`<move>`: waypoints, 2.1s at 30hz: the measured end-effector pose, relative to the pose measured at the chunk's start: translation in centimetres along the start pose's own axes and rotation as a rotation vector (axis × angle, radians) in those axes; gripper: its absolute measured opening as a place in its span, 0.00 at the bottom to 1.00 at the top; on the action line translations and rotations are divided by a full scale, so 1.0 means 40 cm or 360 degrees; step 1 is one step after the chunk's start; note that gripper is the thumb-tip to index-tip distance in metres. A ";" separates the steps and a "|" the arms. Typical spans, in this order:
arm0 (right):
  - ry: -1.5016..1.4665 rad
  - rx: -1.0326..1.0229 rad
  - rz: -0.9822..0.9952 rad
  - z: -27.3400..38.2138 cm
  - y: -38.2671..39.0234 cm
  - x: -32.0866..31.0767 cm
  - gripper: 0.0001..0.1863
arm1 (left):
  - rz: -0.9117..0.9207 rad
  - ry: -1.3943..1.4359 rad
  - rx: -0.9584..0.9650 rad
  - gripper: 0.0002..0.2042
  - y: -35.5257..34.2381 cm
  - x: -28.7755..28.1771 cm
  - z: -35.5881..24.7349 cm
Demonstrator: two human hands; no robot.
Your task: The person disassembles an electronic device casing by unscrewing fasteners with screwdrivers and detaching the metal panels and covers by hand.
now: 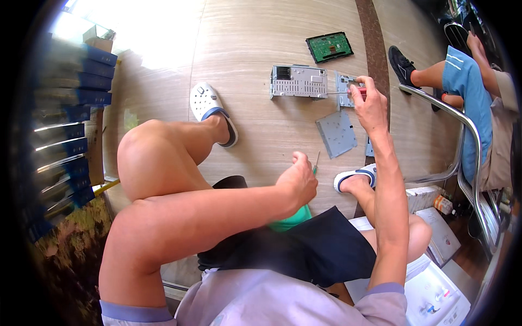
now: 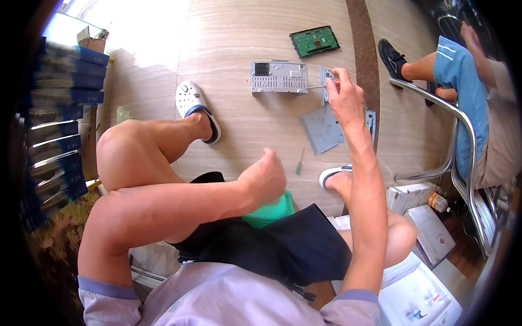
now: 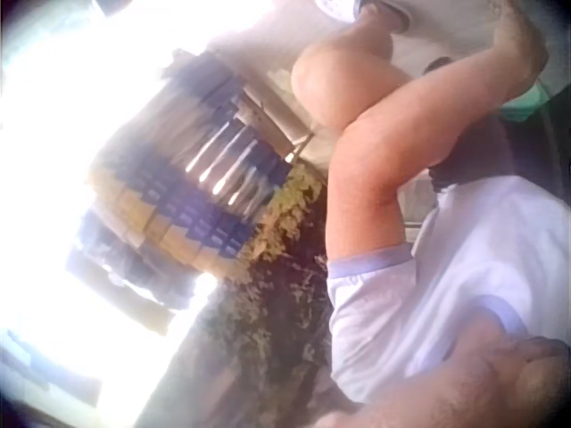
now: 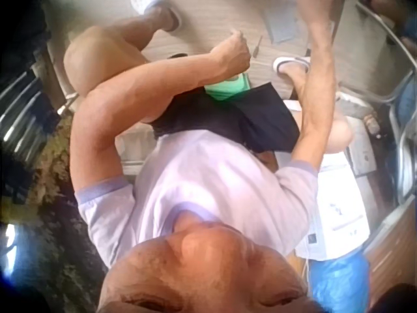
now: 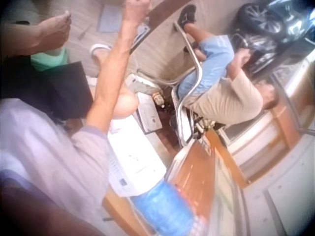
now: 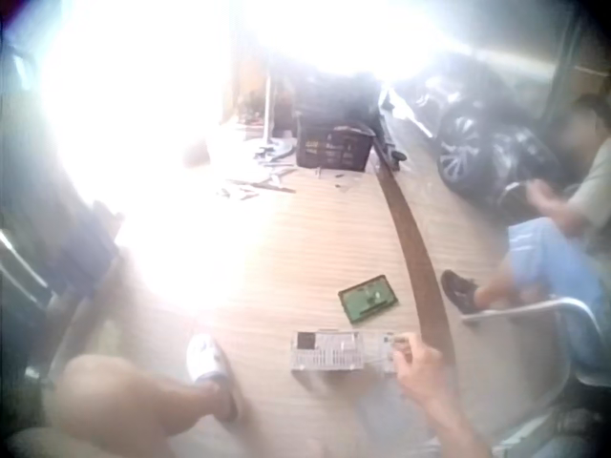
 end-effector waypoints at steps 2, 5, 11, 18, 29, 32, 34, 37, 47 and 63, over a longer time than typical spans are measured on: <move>0.0078 0.0008 -0.0044 -0.015 -0.002 0.012 0.16 | -0.0064 0.0007 0.0059 0.11 0.000 -0.022 -0.011; -0.0019 -0.0466 -0.0344 -0.004 0.000 0.020 0.13 | -0.0124 0.0029 0.0137 0.11 -0.007 -0.050 -0.012; -0.0225 -0.0237 -0.0024 -0.012 0.000 0.010 0.10 | -0.0180 -0.0136 0.0057 0.11 -0.017 -0.103 0.021; 0.0227 -0.0239 -0.0077 0.008 0.005 0.012 0.13 | -0.0151 -0.0146 0.0057 0.12 0.005 -0.067 0.015; 0.0078 -0.0181 0.0008 0.022 -0.024 -0.017 0.13 | -0.0185 -0.0098 -0.0050 0.11 0.031 -0.048 0.053; 0.0020 -0.0104 0.0021 0.014 -0.020 -0.003 0.12 | -0.0122 -0.0057 -0.0031 0.11 0.030 -0.058 0.064; 0.0263 -0.0198 -0.0041 0.026 -0.021 0.007 0.12 | -0.0095 -0.0024 0.0003 0.12 0.035 -0.056 0.064; 0.0444 -0.0123 -0.0018 0.030 -0.023 0.011 0.13 | -0.0070 -0.0014 0.0005 0.12 0.036 -0.053 0.063; -0.0013 -0.0241 0.0025 0.002 -0.032 0.012 0.12 | -0.0068 -0.0022 -0.0038 0.12 0.053 -0.044 0.068; 0.0132 -0.0280 -0.0018 0.033 -0.022 0.015 0.15 | -0.0083 0.0066 -0.0071 0.13 0.048 -0.051 0.064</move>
Point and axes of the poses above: each hand's wrist, its own y-axis away from the middle knuckle, its own x-axis out of the palm, z = x × y, the point moved 1 cm from there along -y, towards the middle knuckle, and after that the axes turned 4 degrees about -y, right-handed, at the moved point
